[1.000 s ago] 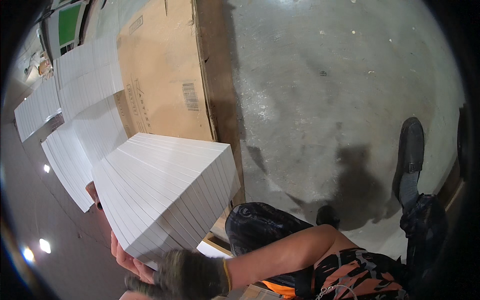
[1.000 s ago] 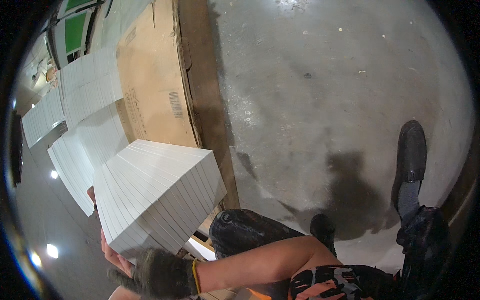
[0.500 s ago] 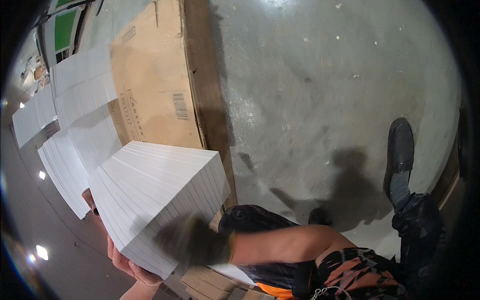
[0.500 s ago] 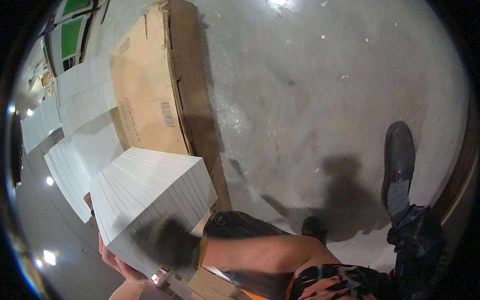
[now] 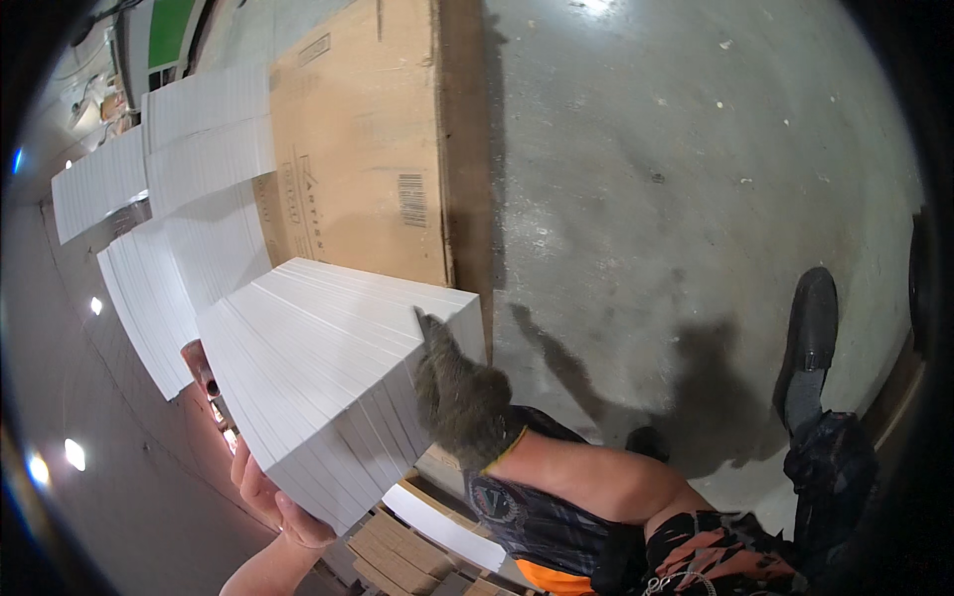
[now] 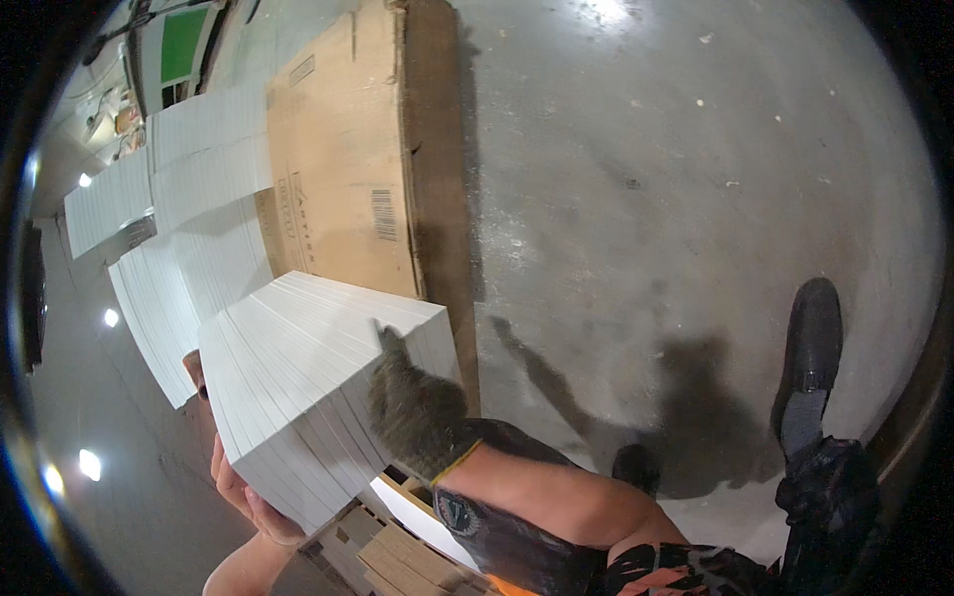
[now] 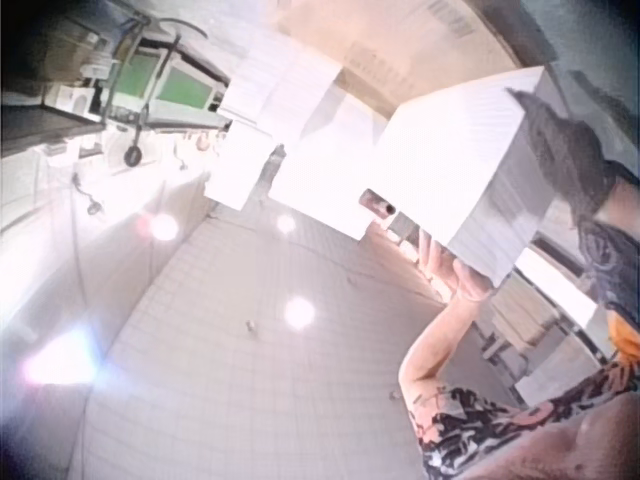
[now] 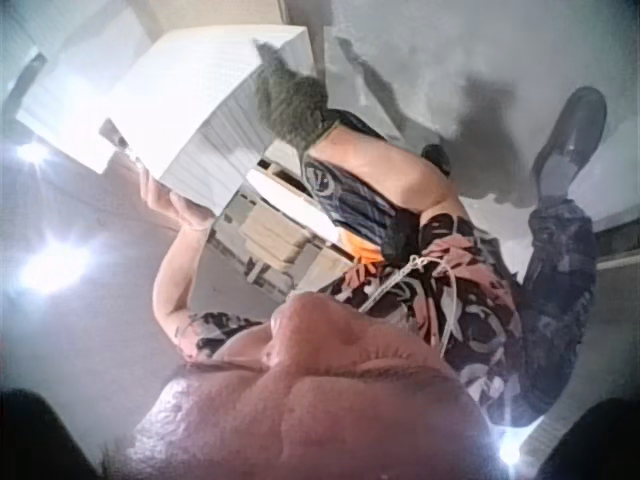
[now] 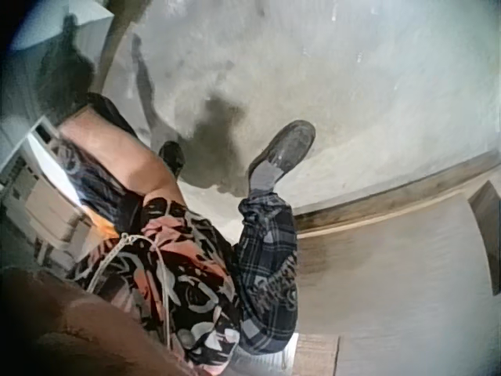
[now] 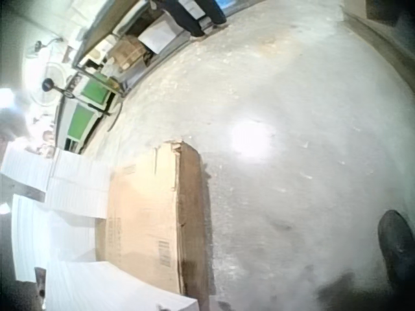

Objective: The person taps the sides of a white panel structure with a mallet and then uses a hand tool to scrape the edges of a stack of white panels.

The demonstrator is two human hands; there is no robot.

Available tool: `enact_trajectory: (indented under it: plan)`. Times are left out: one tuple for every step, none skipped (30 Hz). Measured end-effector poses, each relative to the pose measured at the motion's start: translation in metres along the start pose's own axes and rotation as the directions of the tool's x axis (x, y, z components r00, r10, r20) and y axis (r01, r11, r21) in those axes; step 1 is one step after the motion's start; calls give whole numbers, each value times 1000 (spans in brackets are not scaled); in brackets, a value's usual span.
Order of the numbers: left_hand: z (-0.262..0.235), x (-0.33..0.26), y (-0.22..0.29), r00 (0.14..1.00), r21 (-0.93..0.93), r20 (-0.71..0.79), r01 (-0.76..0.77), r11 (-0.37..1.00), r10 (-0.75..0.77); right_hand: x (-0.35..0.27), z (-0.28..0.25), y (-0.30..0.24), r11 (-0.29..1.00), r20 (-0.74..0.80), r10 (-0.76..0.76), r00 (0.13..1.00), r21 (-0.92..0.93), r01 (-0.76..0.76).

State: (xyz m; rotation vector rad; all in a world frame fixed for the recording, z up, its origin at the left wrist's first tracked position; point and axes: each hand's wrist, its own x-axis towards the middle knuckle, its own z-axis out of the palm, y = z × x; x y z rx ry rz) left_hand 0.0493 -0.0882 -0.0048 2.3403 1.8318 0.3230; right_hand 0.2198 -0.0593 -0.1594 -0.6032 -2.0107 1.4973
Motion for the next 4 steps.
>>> enact_trajectory:
  plan:
    - [1,-1,-3,1000,-6,-4,-5,1000,5,3,-9,-2,999,74,51,996,-23,-49]
    - [0,0,2,1000,12,2,-8,1000,8,5,-18,-14,998,135,57,989,-24,-54]
    - [-1,6,10,1000,20,9,-21,1000,21,9,-27,-24,999,177,40,983,-26,-36]
    - [-2,6,3,1000,53,16,-10,999,9,8,-26,-27,999,178,48,983,-20,-45]
